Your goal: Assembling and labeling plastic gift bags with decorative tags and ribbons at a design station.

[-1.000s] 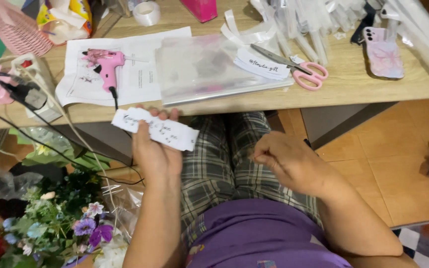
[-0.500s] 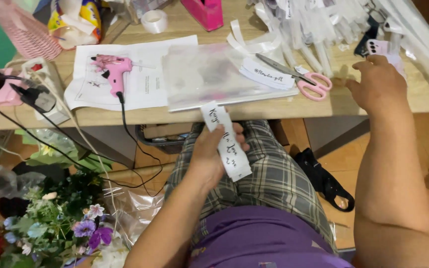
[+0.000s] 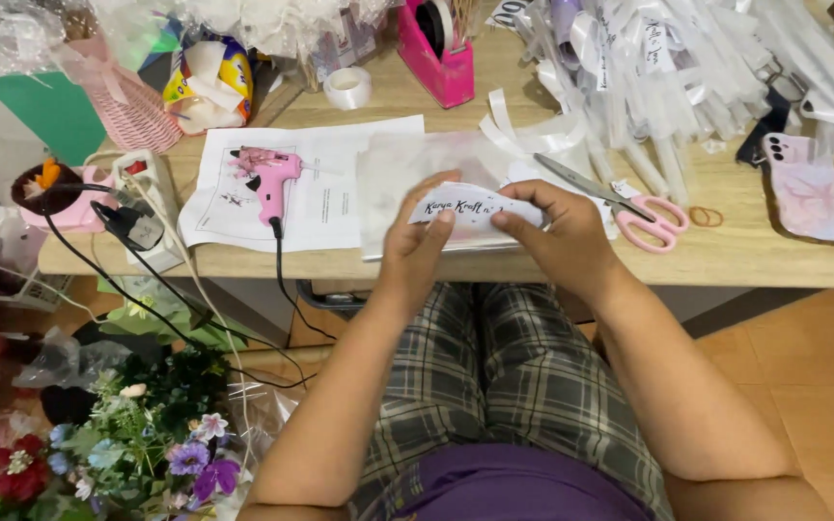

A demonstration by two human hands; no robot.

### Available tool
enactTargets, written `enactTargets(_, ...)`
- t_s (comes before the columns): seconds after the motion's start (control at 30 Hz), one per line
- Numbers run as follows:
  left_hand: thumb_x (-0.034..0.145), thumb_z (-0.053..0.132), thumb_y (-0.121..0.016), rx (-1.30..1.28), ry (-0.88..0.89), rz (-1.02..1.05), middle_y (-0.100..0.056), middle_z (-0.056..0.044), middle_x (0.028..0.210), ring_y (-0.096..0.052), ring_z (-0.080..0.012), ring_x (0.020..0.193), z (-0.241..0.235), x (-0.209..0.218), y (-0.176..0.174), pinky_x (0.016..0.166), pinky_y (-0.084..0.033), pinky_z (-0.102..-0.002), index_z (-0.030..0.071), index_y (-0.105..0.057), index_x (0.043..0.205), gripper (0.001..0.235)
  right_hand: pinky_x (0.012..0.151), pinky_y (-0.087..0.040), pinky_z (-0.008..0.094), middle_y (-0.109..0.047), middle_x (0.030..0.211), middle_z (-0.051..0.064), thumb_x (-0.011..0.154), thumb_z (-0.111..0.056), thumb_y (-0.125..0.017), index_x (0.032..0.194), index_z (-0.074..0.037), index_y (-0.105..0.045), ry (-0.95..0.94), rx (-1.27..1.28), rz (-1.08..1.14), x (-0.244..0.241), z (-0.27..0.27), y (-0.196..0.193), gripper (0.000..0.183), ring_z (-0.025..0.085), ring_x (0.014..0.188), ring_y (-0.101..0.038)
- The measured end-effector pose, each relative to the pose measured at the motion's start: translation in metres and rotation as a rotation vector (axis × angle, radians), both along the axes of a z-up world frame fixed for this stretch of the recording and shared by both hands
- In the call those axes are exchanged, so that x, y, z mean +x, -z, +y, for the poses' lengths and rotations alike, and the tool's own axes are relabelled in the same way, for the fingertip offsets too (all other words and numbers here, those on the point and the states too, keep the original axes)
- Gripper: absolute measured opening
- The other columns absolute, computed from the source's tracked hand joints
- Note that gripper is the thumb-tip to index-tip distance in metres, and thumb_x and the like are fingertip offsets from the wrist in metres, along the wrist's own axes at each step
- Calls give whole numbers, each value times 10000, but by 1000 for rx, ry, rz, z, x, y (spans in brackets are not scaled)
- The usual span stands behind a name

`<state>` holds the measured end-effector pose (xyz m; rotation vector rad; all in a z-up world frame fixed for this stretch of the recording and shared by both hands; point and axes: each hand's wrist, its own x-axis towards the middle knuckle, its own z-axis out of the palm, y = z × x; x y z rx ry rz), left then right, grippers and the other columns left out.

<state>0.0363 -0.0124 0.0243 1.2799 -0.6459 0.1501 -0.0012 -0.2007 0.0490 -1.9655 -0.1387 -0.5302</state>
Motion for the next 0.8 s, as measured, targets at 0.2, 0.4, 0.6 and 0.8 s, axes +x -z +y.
enactTargets(0.2, 856, 69, -775, 617, -293, -154, -682, 31, 966, -674, -154, 948, 45, 56, 11, 880, -538, -311, 197, -754, 1123, 297, 1002, -461, 356, -735, 925, -44, 964, -199, -757, 1101, -211, -749, -45, -508, -225, 57, -11, 34, 138, 199, 962, -683)
enactTargets(0.4, 1017, 85, -518, 973, -171, -137, -682, -108, 1206, -660, -291, 1171, 37, 60, 34, 1030, -498, -425, 97, -580, 1380, 369, 1039, -471, 461, -755, 997, 59, 955, -136, -713, 1153, -117, -728, -58, -623, 5, 69, 5, 61, 199, 287, 1023, -698)
enactTargets(0.6, 1012, -8, -453, 993, -177, -236, -662, -192, 1111, -680, -330, 1030, 34, 45, 8, 966, -526, -451, -11, -554, 1371, 373, 1199, -337, 540, -490, 1444, 226, 1025, -501, -543, 1532, -85, -423, -31, -42, 280, 45, 4, 30, 666, 421, 1422, -436)
enactTargets(0.8, 1008, -10, -470, 1072, -176, -290, -631, -208, 1144, -655, -351, 1072, 24, 47, 13, 1003, -499, -478, -34, -536, 1377, 375, 1189, -227, 652, -387, 1557, 264, 974, -745, -177, 1587, -70, -299, -89, 10, 347, 36, 19, 19, 920, 470, 1491, -305)
